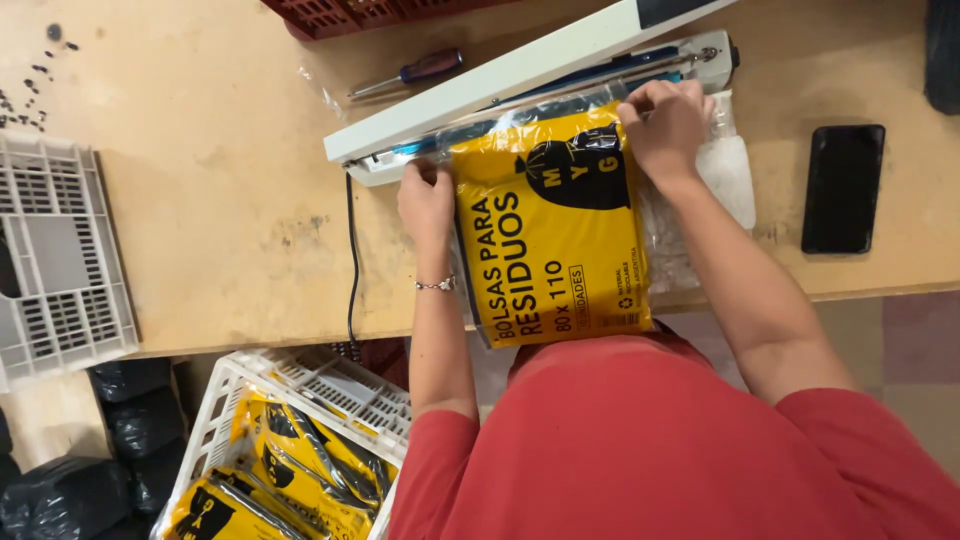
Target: Sealing plastic trash bags using a manual heat sealing machine
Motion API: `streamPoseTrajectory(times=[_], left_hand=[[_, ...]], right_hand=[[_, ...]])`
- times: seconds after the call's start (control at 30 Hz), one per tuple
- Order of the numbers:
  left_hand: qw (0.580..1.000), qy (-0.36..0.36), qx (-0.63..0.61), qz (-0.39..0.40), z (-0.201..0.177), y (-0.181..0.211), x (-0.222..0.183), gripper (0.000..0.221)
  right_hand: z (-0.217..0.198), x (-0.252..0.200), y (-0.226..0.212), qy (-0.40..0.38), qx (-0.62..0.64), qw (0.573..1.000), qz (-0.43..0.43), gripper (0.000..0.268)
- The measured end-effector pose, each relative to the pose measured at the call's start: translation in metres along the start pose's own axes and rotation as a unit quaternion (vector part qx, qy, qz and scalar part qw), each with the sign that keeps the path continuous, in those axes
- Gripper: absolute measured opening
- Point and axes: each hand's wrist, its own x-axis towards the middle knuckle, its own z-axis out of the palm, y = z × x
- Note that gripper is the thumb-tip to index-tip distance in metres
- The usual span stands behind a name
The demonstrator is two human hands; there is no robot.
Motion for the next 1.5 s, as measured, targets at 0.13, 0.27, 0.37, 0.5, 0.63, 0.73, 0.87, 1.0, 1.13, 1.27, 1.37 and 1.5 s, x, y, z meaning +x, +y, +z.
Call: streamPoseTrajectory(times=[0.13, 0.27, 0.37, 0.5, 0.63, 0.73, 0.87, 1.0, 1.13, 1.27, 1.37, 1.5], left_hand=[[1.0, 0.002, -0.01, 0.0, 0.006, -0.007, 0.009, 0.024], [0.999, 0.01, -0.053, 0.007, 0.013, -0.009, 0.009, 0.014], [0.995, 0.05, -0.082, 0.036, 0.024, -0.018, 0.015, 0.012], [0.992, 0.086, -0.078, 0.052, 0.032, -0.018, 0.02, 0.01], [0.993, 0.091, -0.067, 0.04, 0.034, -0.019, 0.028, 0.008], [0.991, 0.103, -0.075, 0.027, 0.035, -0.019, 0.03, 0.01], [0.991, 0.101, -0.087, 0.019, 0.03, -0.01, 0.029, 0.013], [0.992, 0.092, -0.091, 0.011, 0.028, -0.012, 0.029, 0.011], [0.992, 0.096, -0.083, -0.002, 0.03, -0.017, 0.028, 0.012], [0.991, 0.104, -0.082, 0.008, 0.033, -0.014, 0.034, 0.013], [0.991, 0.118, -0.061, 0.024, 0.041, -0.027, 0.039, 0.012], [0.992, 0.111, -0.063, 0.017, 0.036, -0.02, 0.031, 0.013]], right_hand=[[-0.004, 0.001, -0.009, 0.001, 0.056, 0.998, 0.034, 0.006], [0.001, 0.0, -0.01, 0.087, 0.11, 0.99, -0.013, 0.017], [0.002, 0.001, -0.015, 0.111, 0.095, 0.988, -0.042, 0.023], [0.007, 0.006, -0.021, 0.133, 0.042, 0.978, -0.154, 0.017], [0.005, 0.012, -0.025, 0.177, 0.025, 0.961, -0.211, 0.015], [0.005, 0.014, -0.024, 0.166, 0.025, 0.961, -0.221, 0.013], [0.001, 0.015, -0.02, 0.157, -0.042, 0.964, -0.211, 0.015], [-0.05, 0.0, -0.061, 0.203, 0.02, 0.922, -0.328, 0.021], [-0.101, 0.02, -0.148, 0.197, 0.076, 0.842, -0.497, 0.013], [-0.061, 0.079, -0.168, 0.018, -0.157, 0.881, -0.447, 0.036], [-0.031, 0.091, -0.16, -0.195, -0.242, 0.907, -0.283, 0.071], [0.005, 0.093, -0.134, -0.281, -0.205, 0.92, -0.177, 0.08]])
